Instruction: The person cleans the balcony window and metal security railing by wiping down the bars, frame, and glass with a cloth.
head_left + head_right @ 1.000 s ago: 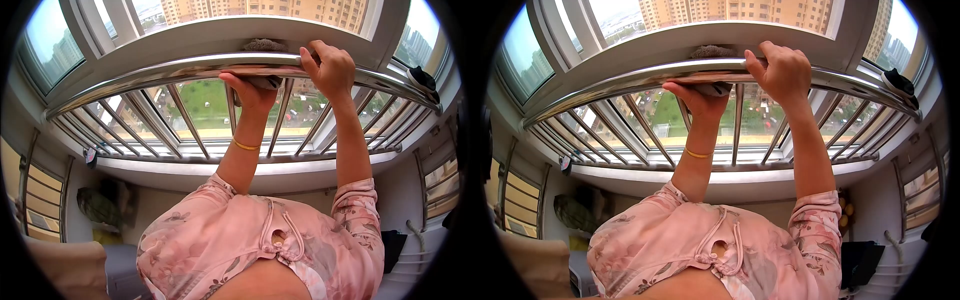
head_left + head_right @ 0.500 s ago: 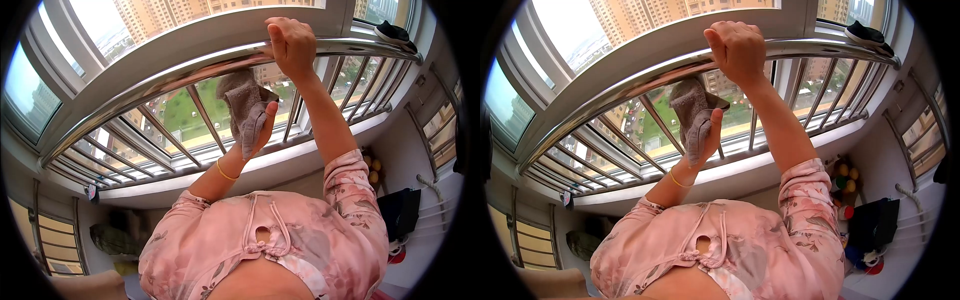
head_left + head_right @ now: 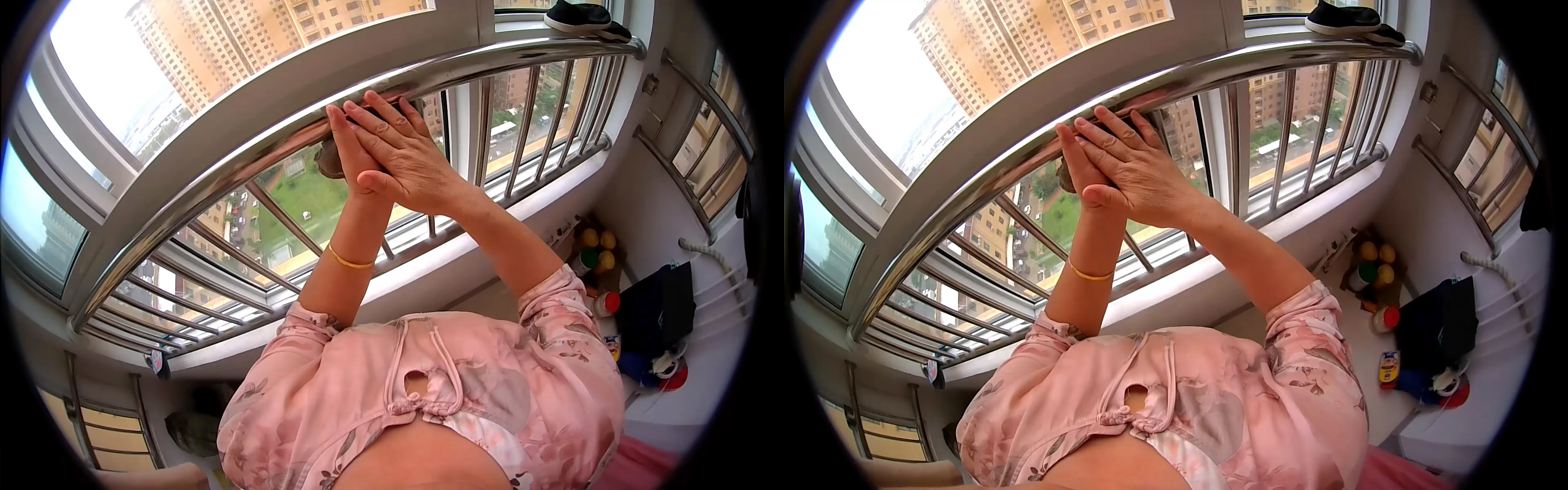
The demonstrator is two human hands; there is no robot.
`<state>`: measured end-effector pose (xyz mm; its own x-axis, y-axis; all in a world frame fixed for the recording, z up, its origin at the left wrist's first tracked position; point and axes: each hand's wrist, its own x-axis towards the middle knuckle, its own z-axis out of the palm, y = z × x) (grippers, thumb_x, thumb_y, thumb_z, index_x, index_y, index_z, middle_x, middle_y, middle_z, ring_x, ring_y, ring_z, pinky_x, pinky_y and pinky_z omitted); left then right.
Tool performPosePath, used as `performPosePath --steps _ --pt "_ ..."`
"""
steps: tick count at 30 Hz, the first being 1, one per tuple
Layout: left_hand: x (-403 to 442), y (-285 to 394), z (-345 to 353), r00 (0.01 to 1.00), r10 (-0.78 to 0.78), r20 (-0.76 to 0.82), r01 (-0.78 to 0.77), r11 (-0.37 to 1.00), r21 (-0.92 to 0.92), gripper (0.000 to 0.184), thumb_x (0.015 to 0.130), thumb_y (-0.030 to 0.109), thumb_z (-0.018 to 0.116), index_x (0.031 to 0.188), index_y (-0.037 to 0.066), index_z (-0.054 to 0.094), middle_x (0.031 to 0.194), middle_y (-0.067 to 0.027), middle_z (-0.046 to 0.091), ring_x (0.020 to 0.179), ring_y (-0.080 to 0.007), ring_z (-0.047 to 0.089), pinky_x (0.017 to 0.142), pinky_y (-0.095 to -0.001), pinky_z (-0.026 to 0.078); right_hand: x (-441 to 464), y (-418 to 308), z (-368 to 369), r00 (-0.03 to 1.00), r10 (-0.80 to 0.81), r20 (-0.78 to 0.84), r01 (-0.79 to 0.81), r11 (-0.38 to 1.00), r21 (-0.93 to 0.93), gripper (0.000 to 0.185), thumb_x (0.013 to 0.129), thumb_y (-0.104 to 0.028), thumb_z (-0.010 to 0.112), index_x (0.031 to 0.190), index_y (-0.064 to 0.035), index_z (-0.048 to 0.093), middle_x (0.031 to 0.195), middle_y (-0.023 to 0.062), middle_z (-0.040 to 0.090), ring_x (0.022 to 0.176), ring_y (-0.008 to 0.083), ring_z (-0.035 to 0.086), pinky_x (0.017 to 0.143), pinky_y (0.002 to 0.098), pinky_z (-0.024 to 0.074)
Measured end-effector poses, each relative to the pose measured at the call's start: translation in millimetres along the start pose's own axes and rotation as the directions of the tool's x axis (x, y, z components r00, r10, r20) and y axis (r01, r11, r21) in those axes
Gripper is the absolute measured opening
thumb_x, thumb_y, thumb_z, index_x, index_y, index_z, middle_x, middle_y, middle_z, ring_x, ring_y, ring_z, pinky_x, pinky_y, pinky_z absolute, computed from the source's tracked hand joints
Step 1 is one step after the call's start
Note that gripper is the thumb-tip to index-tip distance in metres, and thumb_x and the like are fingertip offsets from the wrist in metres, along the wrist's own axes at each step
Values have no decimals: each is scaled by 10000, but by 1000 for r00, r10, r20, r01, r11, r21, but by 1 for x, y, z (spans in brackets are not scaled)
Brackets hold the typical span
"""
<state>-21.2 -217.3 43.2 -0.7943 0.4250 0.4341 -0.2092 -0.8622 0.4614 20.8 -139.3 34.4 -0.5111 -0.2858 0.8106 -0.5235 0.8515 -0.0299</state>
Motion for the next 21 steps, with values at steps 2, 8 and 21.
performPosePath --steps 2,8,21 --pt "11 -6 -14 996 -65 -65 71 993 95 583 888 621 367 1148 118 505 1144 -42 549 1032 -172 548 891 -344 456 -13 5 4 999 51 6 -50 997 -59 717 897 -596 322 1382 -69 353 1481 62 238 1386 245 147 1109 473 78" --pt "7 -17 -27 976 -218 12 188 865 466 629 866 638 407 1142 82 513 1131 -66 559 1007 -175 554 883 -344 458 -44 13 11 939 228 -257 -178 963 201 679 895 -530 430 1376 -59 343 1429 216 236 1314 370 238 1061 471 176" --pt "51 -67 61 879 -477 -21 476 874 102 910 721 786 455 1175 -4 447 1076 -121 531 967 -256 539 887 -355 447 -32 65 -34 771 167 -615 -219 976 -10 558 945 -489 306 1230 -74 546 1282 168 483 1255 343 357 1010 427 218"
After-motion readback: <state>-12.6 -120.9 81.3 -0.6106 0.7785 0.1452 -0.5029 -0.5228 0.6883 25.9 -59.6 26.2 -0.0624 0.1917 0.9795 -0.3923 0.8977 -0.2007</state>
